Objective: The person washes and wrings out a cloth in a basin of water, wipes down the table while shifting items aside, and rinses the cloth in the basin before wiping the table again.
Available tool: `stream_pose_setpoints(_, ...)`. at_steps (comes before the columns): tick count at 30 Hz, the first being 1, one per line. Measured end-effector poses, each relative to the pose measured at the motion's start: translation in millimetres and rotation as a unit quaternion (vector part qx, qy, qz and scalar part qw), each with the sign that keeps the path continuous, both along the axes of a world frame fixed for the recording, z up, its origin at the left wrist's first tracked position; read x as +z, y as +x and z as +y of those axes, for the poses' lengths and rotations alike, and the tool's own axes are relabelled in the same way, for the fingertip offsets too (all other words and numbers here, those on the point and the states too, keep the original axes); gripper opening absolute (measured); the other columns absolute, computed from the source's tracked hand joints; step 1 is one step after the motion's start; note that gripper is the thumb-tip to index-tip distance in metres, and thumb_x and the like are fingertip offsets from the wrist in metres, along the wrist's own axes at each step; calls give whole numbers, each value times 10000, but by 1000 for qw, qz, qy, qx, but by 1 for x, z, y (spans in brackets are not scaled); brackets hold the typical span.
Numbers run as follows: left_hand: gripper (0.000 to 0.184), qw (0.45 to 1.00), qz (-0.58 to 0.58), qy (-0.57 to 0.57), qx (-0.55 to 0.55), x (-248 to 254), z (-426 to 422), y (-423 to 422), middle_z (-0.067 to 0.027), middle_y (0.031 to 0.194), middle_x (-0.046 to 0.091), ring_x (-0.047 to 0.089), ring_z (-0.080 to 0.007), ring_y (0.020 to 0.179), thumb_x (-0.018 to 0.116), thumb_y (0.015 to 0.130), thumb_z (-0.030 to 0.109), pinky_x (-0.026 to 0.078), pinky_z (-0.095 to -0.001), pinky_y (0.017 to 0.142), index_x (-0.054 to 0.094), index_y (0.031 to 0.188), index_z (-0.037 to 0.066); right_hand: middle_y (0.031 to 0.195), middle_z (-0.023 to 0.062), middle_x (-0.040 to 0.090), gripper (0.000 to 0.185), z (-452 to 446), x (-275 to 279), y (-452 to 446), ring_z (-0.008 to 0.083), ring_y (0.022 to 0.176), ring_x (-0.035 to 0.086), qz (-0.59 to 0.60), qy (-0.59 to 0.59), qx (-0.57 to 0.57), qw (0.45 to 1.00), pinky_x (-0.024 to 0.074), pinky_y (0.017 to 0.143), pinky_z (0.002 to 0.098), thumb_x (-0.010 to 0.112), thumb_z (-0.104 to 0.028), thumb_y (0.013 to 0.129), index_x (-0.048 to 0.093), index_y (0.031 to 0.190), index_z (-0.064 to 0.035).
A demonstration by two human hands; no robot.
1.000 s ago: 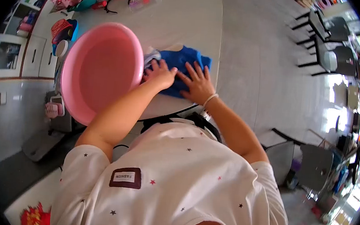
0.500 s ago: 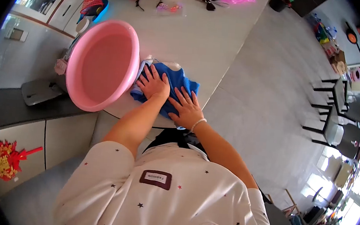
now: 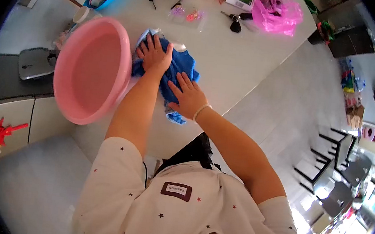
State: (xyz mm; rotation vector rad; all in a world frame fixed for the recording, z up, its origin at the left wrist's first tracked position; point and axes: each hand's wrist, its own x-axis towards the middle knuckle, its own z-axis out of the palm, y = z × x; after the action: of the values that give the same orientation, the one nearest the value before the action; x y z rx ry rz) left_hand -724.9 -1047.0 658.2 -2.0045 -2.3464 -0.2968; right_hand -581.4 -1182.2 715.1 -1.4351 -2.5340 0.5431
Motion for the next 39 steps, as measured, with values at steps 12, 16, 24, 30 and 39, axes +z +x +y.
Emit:
stream_pose_setpoints(12, 643, 988, -14, 13, -156, 13, -21, 64, -146, 1406, 348, 306, -391, 1284, 442, 881, 458, 145, -517, 1092, 395, 1334, 4, 1430, 158, 335, 670, 6, 4, 114, 306, 1349, 272, 57, -98, 160, 981, 255, 1095, 391, 699, -293, 759, 430, 1329, -65)
stream_pose_setpoints(16, 601, 983, -49, 34, -173, 14, -38, 86, -143, 1396, 358, 321, -370, 1280, 447, 888, 407, 156, -483, 1105, 392, 1330, 3, 1344, 168, 445, 521, 39, 3, 152, 312, 1247, 421, 190, -210, 271, 920, 360, 1019, 396, 668, -256, 805, 518, 1243, -17)
stream_pose_setpoints(24, 549, 995, -41, 36, 78, 24, -56, 117, -134, 1421, 350, 312, -305, 1311, 430, 906, 378, 152, -468, 1110, 395, 1333, 34, 1144, 198, 548, 684, 230, 51, 154, 297, 857, 591, 212, -71, 15, 974, 479, 788, 384, 684, -255, 765, 384, 1334, -25)
stream_pose_setpoints(30, 572, 993, -19, -19, 111, 26, -64, 117, -110, 1436, 335, 258, -279, 1347, 377, 924, 441, 121, -465, 1122, 387, 1361, 71, 1152, 201, 513, 593, 303, 44, 112, 348, 1062, 483, 187, 123, 34, 974, 394, 909, 448, 690, -294, 760, 436, 1223, -24)
stream_pose_setpoints(39, 580, 995, -36, -28, 90, 29, -71, 107, -76, 1457, 306, 238, -256, 1359, 378, 920, 471, 120, -449, 1126, 368, 1384, 122, 1168, 199, 475, 604, 261, 17, 67, 377, 1099, 458, 224, 48, -72, 971, 405, 890, 449, 764, -373, 679, 488, 1119, -63)
